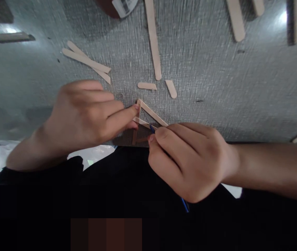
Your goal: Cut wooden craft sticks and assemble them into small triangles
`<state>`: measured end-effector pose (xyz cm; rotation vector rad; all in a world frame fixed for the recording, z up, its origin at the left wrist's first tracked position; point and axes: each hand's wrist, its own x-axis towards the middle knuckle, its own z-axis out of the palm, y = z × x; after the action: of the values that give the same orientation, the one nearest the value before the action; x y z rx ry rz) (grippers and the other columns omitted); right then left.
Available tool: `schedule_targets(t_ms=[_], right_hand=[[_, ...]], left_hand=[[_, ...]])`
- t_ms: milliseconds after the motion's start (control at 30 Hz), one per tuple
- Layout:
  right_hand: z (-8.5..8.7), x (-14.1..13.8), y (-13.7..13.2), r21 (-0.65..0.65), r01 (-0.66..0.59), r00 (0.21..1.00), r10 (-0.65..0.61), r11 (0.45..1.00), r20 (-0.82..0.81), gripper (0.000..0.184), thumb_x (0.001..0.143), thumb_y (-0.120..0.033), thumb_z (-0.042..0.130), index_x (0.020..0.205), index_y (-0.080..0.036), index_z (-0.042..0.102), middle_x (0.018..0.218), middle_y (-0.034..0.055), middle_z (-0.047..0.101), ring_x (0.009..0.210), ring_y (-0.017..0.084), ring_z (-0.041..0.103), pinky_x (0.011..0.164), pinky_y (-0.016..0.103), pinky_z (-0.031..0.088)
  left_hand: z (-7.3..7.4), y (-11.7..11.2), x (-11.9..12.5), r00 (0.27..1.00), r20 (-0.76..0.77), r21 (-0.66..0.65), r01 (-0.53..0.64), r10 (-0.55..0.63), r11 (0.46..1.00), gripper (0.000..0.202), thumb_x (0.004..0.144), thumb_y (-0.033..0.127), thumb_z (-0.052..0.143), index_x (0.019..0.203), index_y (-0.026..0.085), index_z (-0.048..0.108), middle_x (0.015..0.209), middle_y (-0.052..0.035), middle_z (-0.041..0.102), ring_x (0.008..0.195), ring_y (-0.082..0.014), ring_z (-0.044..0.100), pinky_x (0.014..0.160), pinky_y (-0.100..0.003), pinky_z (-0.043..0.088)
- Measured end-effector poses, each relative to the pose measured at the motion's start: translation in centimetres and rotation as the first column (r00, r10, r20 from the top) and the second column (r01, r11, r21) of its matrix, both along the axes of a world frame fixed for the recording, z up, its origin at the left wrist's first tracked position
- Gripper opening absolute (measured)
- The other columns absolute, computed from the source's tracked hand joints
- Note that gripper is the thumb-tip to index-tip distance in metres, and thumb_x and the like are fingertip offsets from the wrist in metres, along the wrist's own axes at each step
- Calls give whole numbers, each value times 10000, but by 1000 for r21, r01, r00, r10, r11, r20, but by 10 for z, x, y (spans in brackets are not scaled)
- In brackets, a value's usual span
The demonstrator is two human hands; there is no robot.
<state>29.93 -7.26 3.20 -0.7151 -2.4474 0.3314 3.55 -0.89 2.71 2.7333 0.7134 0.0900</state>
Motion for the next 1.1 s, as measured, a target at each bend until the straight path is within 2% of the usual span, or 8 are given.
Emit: schedule_targets(t_ms=[167,333,400,533,700,900,1000,1100], right_hand=[[0,1,0,-3,-20,999,20,1000,33,234,770,22,863,801,-113,674,719,58,696,677,206,705,505,322,592],[3,2,-11,-112,121,992,-122,986,-9,247,810,29,818,839,-143,644,831,62,730,797,212,743,659,365,671],[2,3,-14,-148,175,984,-177,973,-4,263,797,13,841,847,-150,640,862,60,737,819,211,745,694,372,678],[-3,4,-9,-75,120,993,-121,990,-3,278,781,-14,865,760,-165,632,801,26,708,768,177,717,656,316,662],[-8,3,1,-32,41,999,-40,999,11,298,767,-21,882,669,-147,630,744,42,690,727,178,714,621,295,653],[-7,6,4,6,-19,999,18,1000,48,295,813,-44,857,663,-179,642,740,24,713,724,157,697,614,275,643],[-5,7,4,-5,-9,998,10,1000,60,301,823,-36,838,668,-184,627,747,20,715,742,161,706,625,280,647],[-3,6,-1,-32,27,998,-25,999,55,286,821,-20,826,692,-181,627,770,22,719,776,170,722,657,295,666]], left_hand=[[0,2,-1,995,-7,132,103,-103,986,343,1118,282,474,1079,158,791,589,1,549,572,-120,484,585,-343,297],[-1,-5,-2,1000,12,11,12,-13,1000,370,1129,349,472,1038,177,787,624,-10,582,606,-136,543,648,-356,418],[-1,-8,-2,1000,20,13,2,-3,1000,394,1133,376,457,1023,181,780,618,-7,571,604,-136,545,653,-358,442],[-1,-14,-1,1000,16,28,-1,1,1000,401,1136,369,440,1056,183,786,613,-6,561,599,-133,536,648,-350,448],[0,-14,0,1000,18,-4,-10,10,1000,364,1122,314,478,980,172,782,591,0,527,583,-130,529,639,-343,432],[1,-12,0,1000,22,65,13,-14,998,343,1104,287,485,923,173,753,578,9,493,570,-121,504,591,-327,412],[2,-14,0,1000,17,65,5,-6,998,330,1100,252,473,954,169,757,578,14,488,565,-116,493,584,-325,402],[3,-16,1,1000,-16,156,27,-25,987,298,1081,202,487,982,160,764,571,19,487,550,-111,472,564,-323,375]])
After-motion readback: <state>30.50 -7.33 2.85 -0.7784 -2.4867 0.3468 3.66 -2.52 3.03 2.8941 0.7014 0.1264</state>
